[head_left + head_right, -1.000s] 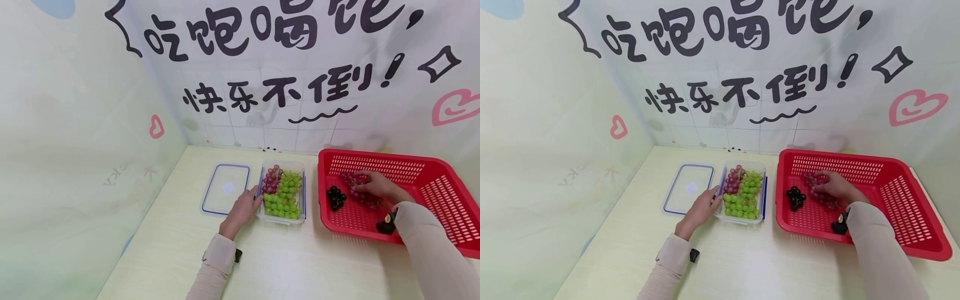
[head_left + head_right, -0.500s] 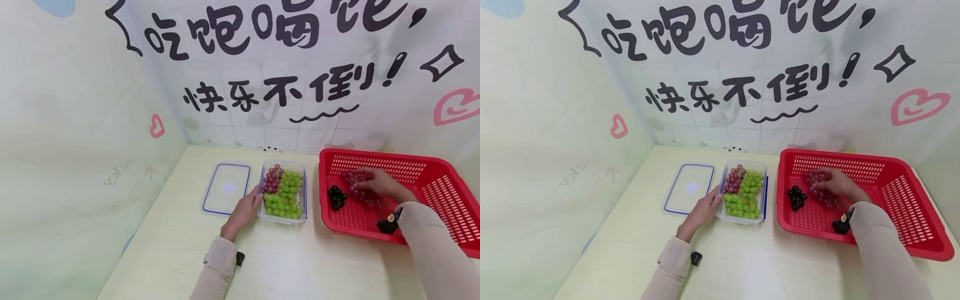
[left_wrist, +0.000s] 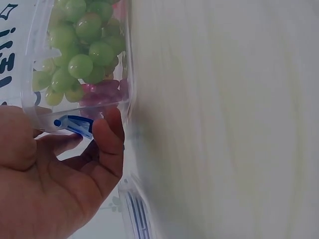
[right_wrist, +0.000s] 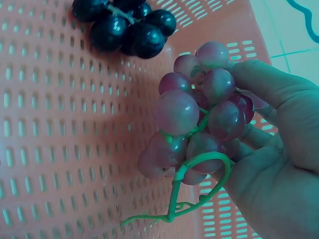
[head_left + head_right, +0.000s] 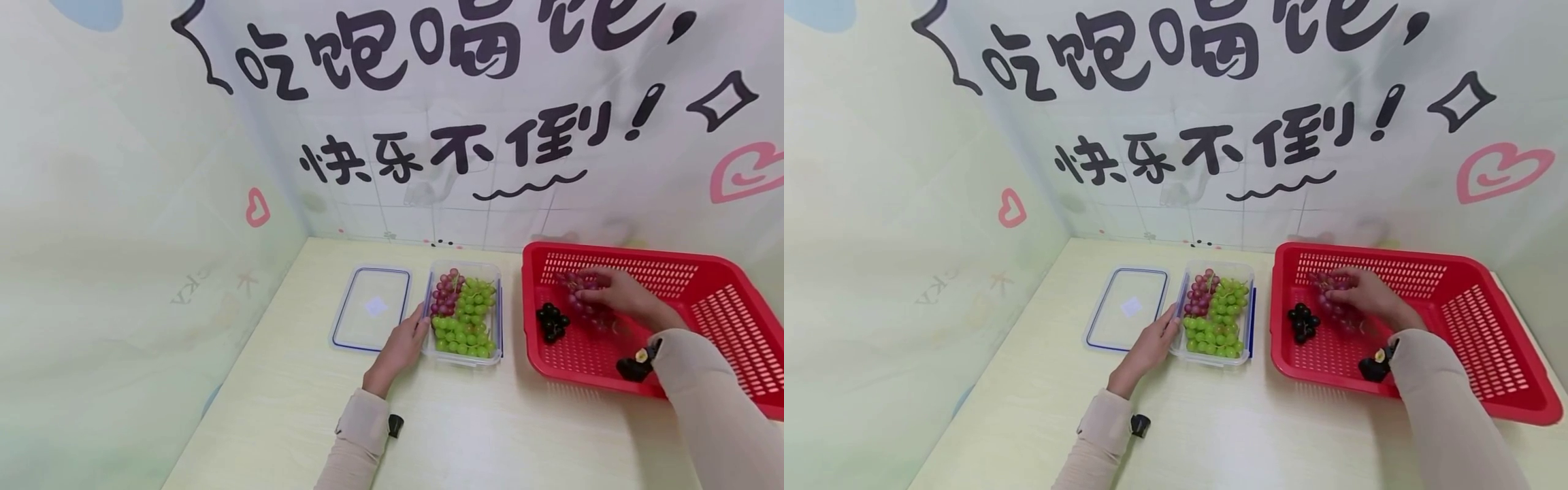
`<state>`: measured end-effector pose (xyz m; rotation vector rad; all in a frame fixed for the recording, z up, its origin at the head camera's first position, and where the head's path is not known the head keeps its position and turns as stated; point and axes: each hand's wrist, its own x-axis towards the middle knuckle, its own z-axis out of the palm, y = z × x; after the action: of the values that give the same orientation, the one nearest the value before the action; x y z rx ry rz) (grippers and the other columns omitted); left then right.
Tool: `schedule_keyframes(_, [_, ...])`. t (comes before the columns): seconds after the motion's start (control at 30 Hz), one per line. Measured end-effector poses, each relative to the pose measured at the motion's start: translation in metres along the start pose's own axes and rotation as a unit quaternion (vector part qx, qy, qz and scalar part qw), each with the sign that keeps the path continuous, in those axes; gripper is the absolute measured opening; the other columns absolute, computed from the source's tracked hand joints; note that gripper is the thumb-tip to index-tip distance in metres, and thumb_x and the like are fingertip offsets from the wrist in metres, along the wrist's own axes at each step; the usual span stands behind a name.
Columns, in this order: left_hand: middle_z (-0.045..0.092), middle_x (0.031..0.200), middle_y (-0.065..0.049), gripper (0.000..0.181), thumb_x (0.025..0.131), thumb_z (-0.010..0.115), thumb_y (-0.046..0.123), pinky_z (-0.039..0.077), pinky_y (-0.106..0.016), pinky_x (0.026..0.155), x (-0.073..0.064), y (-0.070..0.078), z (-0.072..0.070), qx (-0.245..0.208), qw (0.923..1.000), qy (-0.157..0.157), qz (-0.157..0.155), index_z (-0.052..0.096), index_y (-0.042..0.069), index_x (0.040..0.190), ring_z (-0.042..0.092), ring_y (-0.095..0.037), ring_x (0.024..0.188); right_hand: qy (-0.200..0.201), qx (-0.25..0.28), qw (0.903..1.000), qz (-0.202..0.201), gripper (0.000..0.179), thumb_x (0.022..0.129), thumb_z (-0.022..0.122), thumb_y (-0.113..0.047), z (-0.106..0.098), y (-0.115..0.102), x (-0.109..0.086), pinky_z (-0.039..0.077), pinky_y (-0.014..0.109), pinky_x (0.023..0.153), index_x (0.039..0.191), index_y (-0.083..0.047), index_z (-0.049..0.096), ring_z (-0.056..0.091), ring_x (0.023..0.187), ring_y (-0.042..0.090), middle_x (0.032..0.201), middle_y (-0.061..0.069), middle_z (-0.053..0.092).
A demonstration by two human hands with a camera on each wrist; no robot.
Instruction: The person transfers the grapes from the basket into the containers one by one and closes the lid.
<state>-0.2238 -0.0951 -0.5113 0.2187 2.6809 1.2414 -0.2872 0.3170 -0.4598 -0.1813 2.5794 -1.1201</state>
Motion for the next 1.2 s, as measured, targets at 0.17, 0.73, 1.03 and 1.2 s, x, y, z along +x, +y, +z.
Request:
schedule_keyframes(0.17, [0.034,0.158,-0.016,0.057,0.109,0.029,0.037,0.028,-0.049,0.118,0.0,0.001,0.0,-0.004,1.0,0.002,-0.003,0.021,0.009,0.158,0.035,-0.034,0.144,0.007,0.019,0.9998,-0.002,0.069,0.096,0.065,-0.033,0.0,-0.004,-0.002,0.056,0.041,0.089,0.15,0.0,0.037,0.055,0.11,0.036,0.136,0.03,0.047])
schedule_keyframes(0.73, [0.058,0.098,-0.026,0.056,0.109,0.031,0.033,0.044,-0.048,0.099,-0.001,0.0,-0.001,-0.004,0.9999,0.009,0.006,0.021,0.009,0.158,0.055,-0.035,0.084,0.029,0.064,0.9975,0.004,0.074,0.095,0.064,-0.043,-0.008,-0.04,-0.006,0.058,0.039,0.085,0.154,-0.009,0.034,0.044,0.124,0.043,0.144,0.029,0.04])
schedule_keyframes(1.03, [0.06,0.117,-0.027,0.055,0.109,0.03,0.032,0.043,-0.047,0.097,0.001,0.0,0.001,-0.003,1.0,0.008,0.005,0.022,0.008,0.158,0.057,-0.036,0.096,0.045,0.112,0.9927,0.009,0.08,0.09,0.067,-0.051,-0.006,-0.064,-0.006,0.058,0.034,0.082,0.155,-0.018,0.034,0.039,0.129,0.041,0.148,0.024,0.036])
schedule_keyframes(1.2, [0.05,0.144,-0.024,0.055,0.109,0.03,0.033,0.043,-0.048,0.099,0.0,0.0,0.001,-0.011,0.9999,0.006,0.002,0.022,0.009,0.158,0.055,-0.034,0.114,0.047,0.135,0.9896,0.003,0.077,0.091,0.066,-0.051,-0.003,-0.08,-0.005,0.058,0.029,0.08,0.153,-0.017,0.035,0.046,0.123,0.034,0.145,0.021,0.041])
